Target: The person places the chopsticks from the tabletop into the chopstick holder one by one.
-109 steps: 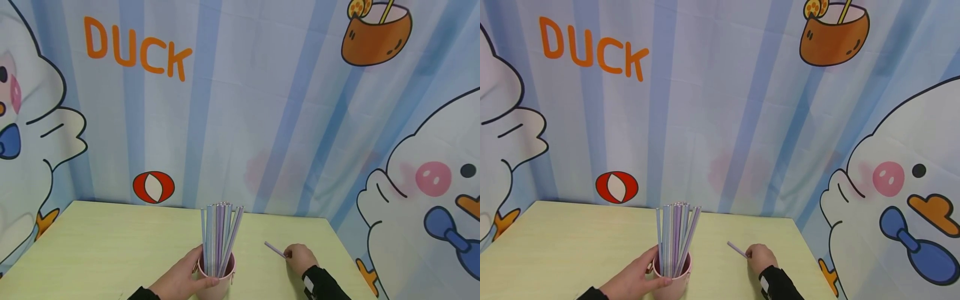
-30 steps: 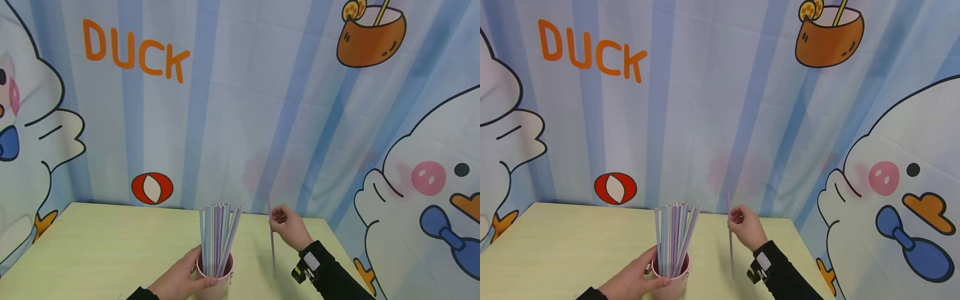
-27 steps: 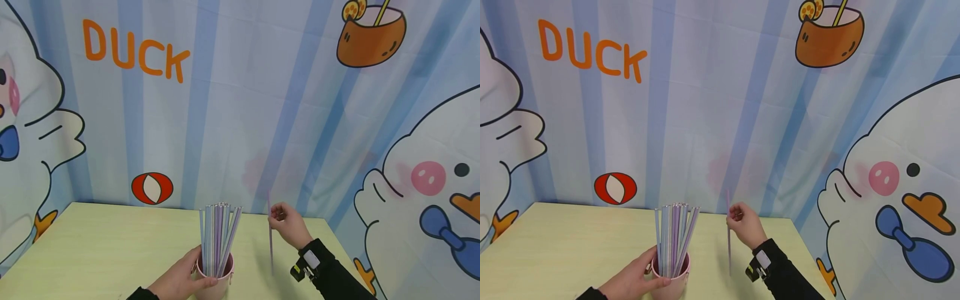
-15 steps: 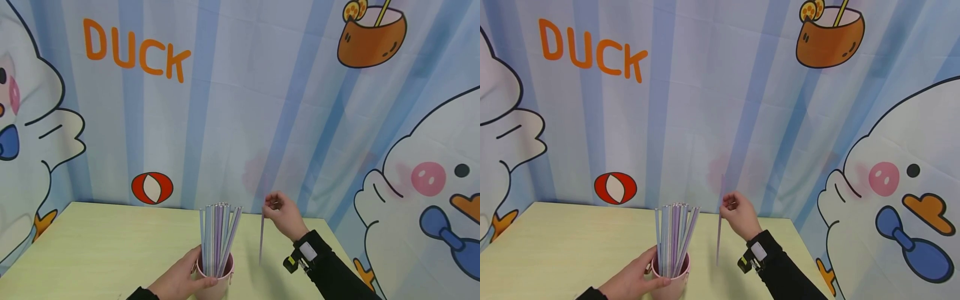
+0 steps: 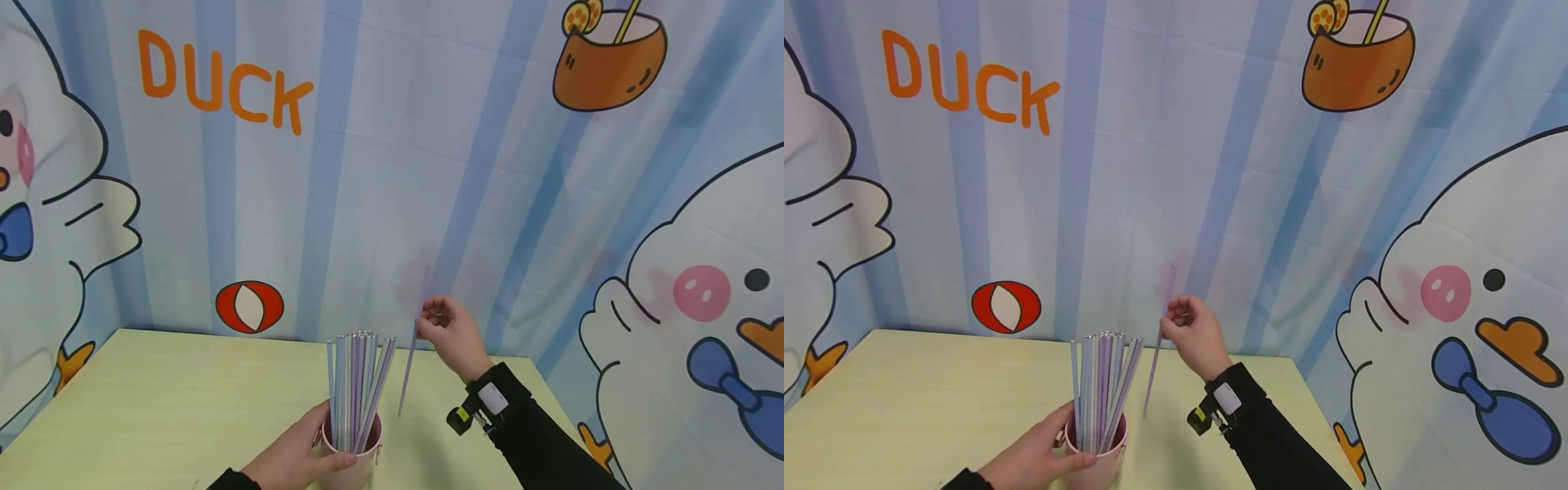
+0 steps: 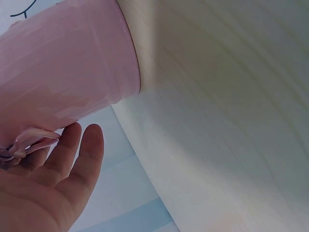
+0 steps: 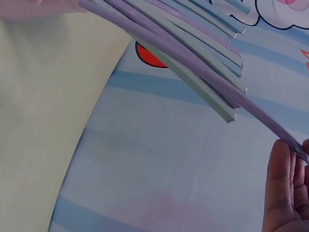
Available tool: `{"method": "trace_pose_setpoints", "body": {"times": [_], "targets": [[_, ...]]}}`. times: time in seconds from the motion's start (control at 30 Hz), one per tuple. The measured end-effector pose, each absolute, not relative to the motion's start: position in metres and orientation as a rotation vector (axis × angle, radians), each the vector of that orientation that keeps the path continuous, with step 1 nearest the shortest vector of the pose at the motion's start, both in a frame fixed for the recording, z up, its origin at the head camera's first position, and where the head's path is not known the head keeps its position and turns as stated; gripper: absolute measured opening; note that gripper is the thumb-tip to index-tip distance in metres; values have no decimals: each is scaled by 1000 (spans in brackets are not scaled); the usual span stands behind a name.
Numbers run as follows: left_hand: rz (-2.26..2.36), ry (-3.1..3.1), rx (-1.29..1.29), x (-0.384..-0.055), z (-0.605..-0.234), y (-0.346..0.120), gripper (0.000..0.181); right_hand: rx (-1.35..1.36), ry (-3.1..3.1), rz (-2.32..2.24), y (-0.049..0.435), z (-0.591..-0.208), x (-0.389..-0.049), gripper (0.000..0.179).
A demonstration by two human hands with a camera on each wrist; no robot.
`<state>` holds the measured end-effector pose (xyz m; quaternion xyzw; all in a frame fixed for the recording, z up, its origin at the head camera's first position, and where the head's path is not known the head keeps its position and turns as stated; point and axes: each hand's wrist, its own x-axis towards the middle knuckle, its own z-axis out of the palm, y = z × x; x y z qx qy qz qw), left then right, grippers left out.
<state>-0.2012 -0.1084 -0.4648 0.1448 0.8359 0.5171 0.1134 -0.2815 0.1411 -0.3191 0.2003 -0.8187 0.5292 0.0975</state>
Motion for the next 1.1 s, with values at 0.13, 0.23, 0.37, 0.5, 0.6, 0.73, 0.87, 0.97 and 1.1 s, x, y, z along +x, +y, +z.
{"method": "trace_pose_setpoints", "body": {"times": [0.13, 0.23, 0.37, 0.5, 0.6, 0.73, 0.87, 0.97, 1.1], "targets": [[1514, 2448, 400, -202, -465, -108, 103, 600, -2386, 1625, 138, -319, -282, 30], [1520, 2440, 404, -202, -465, -108, 103, 603, -2352, 1677, 135, -321, -282, 27], [1529, 2434, 419, -202, -466, -109, 101, 606, -2316, 1743, 132, -324, -281, 24], [1537, 2424, 428, -202, -466, -109, 100, 618, -2299, 1772, 128, -329, -281, 26], [1545, 2419, 446, -201, -465, -110, 100, 624, -2293, 1786, 125, -332, -281, 27], [1549, 2420, 469, -201, -465, -111, 99, 614, -2287, 1820, 122, -338, -281, 24], [1542, 2428, 479, -201, -465, -110, 98, 599, -2293, 1844, 121, -345, -280, 23], [1536, 2432, 476, -202, -465, -110, 98, 592, -2301, 1855, 121, -350, -279, 23], [1536, 2426, 450, -202, -465, -109, 100, 572, -2309, 1875, 121, -356, -279, 23]]}}
